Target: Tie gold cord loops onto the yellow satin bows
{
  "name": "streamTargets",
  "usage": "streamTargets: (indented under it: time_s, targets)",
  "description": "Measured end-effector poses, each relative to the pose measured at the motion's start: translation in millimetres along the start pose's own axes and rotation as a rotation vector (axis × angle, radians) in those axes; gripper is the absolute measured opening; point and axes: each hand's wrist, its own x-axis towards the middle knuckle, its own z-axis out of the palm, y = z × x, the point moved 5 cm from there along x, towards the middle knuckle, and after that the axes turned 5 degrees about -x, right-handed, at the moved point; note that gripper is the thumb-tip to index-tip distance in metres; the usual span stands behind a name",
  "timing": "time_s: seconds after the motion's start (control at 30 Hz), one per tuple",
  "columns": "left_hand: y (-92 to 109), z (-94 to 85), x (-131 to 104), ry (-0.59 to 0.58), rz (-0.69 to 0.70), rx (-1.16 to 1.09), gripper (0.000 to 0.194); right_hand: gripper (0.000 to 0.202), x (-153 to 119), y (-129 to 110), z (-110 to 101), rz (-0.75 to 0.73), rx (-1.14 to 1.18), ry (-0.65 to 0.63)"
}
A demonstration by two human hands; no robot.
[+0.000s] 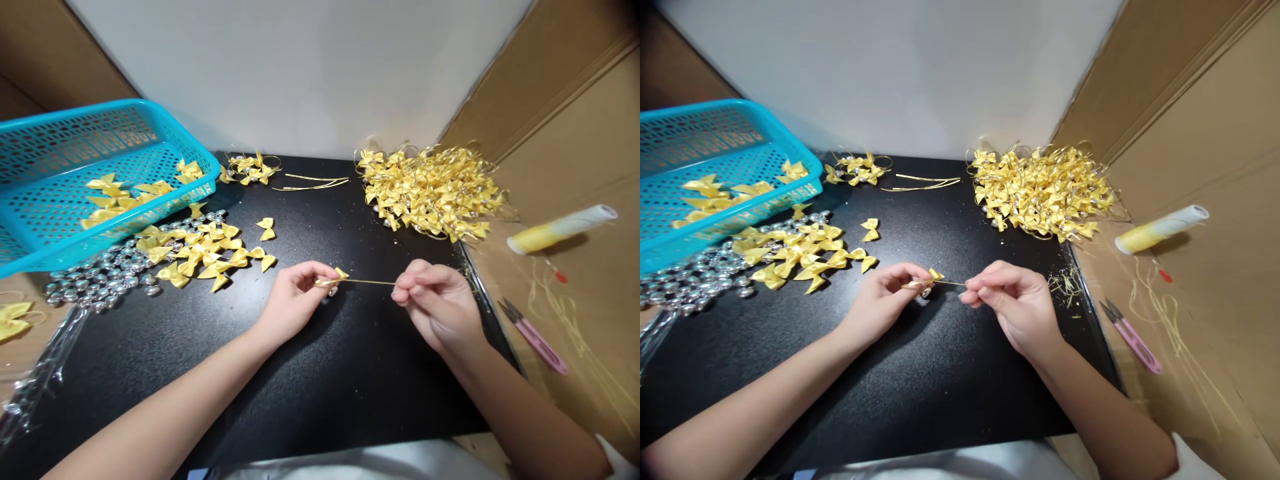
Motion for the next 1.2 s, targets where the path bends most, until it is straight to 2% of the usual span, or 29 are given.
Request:
streamTargets:
  time_s: [0.13,0.37,0.53,0.6,0.73,0.93,1.2]
  targets:
    - [0,0.4,0,0.012,-0.025,0.019,0.013,0.013,2,-2,-2,-0.024,0.007,0.017]
    - [3,0.9,-1,0.028,-0.015,0.024,0.013,0.008,-3,5,2,0.09,-0.03,-0.008]
    - [2,1.6,-1,0.024,-0.018,0.046,0.014,0.025,-1,0,-6,0.069,-0.152,0.121]
    - [2,1.4,-1,0.022,-0.023,0.052,0.015,0.026,0,-2,-8,0.039,-0.164,0.15]
    - [2,0.7,-2,0.017,-0.028,0.051,0.018,0.015,2,-5,-8,-0.005,-0.105,0.127]
    - [1,-1.0,-1,0.018,-0.043,0.046,0.02,0.01,0,0,-5,0.021,-0.082,0.087]
    - [1,-0.8,-2,-0.037,-0.047,-0.022,0.024,0.009,-12,23,10,0.125,-0.358,0.05]
